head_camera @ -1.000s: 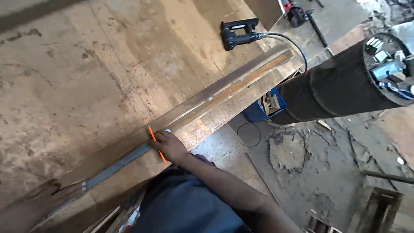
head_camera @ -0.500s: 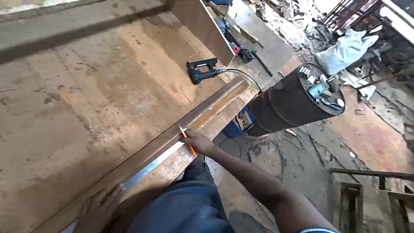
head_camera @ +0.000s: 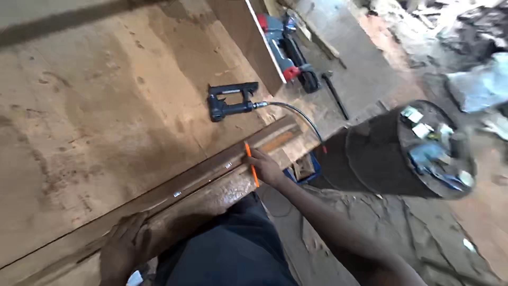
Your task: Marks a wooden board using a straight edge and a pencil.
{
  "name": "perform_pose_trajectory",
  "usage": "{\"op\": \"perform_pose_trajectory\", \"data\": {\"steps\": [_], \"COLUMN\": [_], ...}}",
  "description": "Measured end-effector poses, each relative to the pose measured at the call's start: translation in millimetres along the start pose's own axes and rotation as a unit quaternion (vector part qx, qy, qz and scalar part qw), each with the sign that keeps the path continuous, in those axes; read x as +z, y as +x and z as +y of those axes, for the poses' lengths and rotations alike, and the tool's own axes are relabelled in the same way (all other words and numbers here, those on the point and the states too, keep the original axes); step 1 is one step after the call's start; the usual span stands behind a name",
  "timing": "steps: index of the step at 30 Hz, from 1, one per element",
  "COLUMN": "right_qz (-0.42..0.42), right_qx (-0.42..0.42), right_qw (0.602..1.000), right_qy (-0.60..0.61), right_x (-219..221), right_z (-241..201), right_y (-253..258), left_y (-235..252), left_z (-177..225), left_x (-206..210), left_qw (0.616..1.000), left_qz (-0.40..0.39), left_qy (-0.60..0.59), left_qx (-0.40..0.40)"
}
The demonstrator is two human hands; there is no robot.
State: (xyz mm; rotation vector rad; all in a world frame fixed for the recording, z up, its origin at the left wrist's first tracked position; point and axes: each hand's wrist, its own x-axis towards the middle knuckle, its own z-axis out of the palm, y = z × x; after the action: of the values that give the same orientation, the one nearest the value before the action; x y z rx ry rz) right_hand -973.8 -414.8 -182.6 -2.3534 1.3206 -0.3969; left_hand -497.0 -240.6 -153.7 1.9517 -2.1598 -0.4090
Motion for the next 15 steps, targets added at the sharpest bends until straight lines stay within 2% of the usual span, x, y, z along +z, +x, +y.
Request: {"op": "perform_pose_trajectory", "data": {"steps": [5, 11, 15], "right_qz": [-0.030, -0.003, 0.006], "right_qx": [-0.040, -0.042, -0.025], "right_qw": [0.998, 0.999, 1.000], "right_qy": [0.045, 0.016, 0.000], "right_x": [-14.5, -1.8, 10.6], "right_z": [38.5, 40.9, 10.9], "right_y": [20.4, 19.0, 15.1], "left_y": [1.0, -14.8, -35.1], "left_z": [0.0, -12.2, -39.6], "left_x": [7.0, 15.9, 9.2], "left_qw": [0.993, 0.993, 0.990], "left_qz": [0.025, 0.052, 0.058], "left_qy": [-0.005, 0.005, 0.013], "left_qx": [-0.117, -0.103, -0.129]}}
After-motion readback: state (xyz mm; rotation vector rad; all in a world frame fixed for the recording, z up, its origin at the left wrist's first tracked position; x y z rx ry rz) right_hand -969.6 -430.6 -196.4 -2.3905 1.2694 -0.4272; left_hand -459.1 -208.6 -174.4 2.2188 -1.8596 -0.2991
